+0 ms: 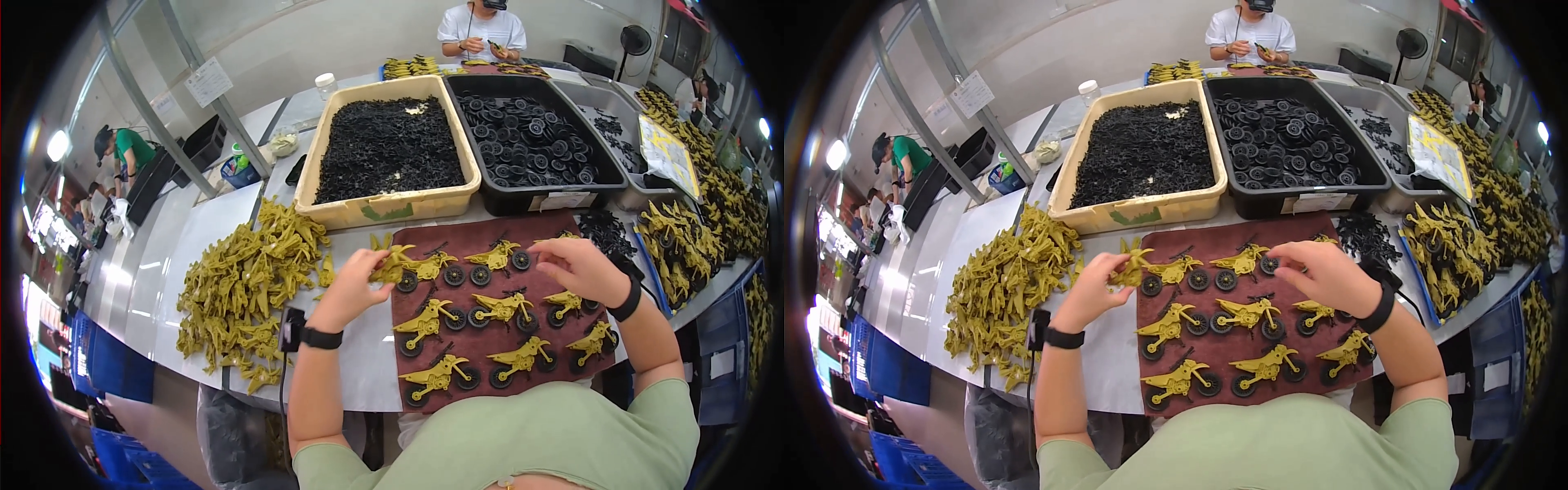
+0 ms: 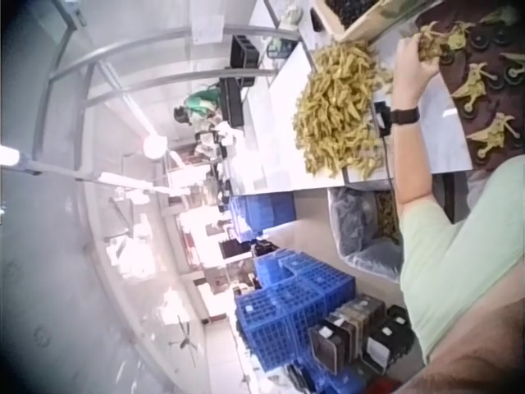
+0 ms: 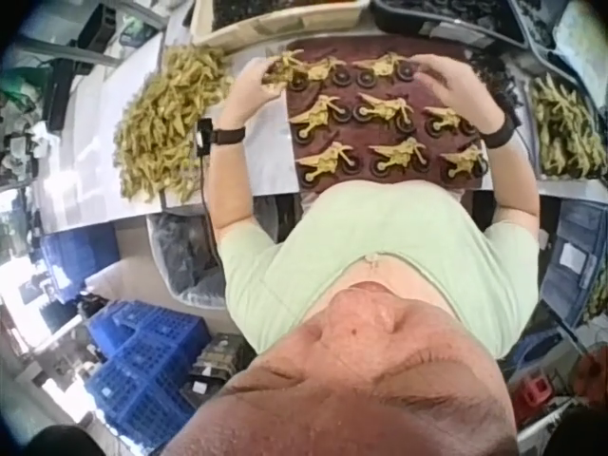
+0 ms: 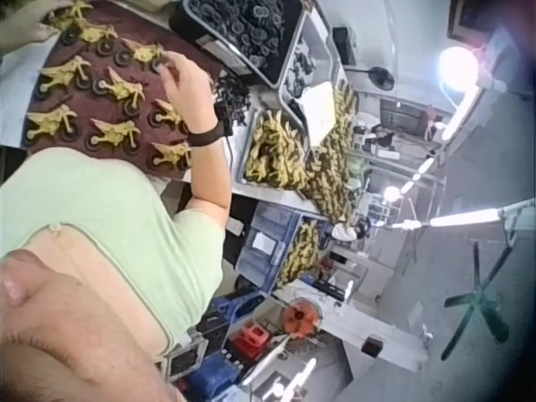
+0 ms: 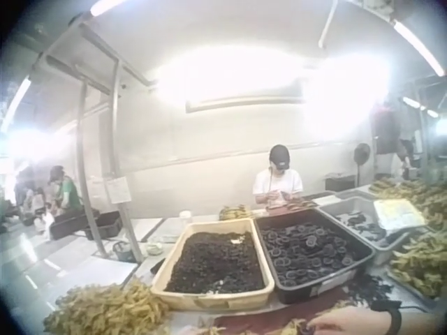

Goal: Assembling small plastic toy motorcycle components at a factory assembly workstation.

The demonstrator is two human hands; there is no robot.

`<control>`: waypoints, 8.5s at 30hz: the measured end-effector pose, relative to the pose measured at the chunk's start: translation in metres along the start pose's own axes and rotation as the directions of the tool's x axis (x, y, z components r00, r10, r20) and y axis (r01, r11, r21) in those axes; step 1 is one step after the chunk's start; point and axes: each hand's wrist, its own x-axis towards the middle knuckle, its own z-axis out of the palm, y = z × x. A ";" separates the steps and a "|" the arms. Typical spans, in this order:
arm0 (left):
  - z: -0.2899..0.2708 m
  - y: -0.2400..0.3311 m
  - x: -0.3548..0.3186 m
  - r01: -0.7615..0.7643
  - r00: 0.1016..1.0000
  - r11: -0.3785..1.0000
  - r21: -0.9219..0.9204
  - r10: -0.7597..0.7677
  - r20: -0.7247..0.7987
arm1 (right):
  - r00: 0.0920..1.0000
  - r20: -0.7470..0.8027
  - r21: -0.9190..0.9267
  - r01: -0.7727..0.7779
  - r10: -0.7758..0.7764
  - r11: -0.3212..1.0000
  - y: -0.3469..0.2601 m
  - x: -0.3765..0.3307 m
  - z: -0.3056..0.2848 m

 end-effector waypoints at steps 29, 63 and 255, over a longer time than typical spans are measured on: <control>0.058 -0.017 0.028 -0.263 0.964 0.957 0.118 0.255 0.079 | 0.978 0.191 -0.050 0.099 -0.088 0.994 -0.011 0.019 0.033; 0.045 0.070 0.007 -0.221 0.974 0.971 -0.090 0.215 -0.071 | 0.999 0.052 0.637 -0.032 -0.001 0.770 -0.017 0.044 0.080; 0.078 0.065 0.066 -0.177 0.979 0.984 0.028 0.173 0.112 | 0.975 -0.124 0.505 -0.100 0.186 0.857 0.044 0.014 0.016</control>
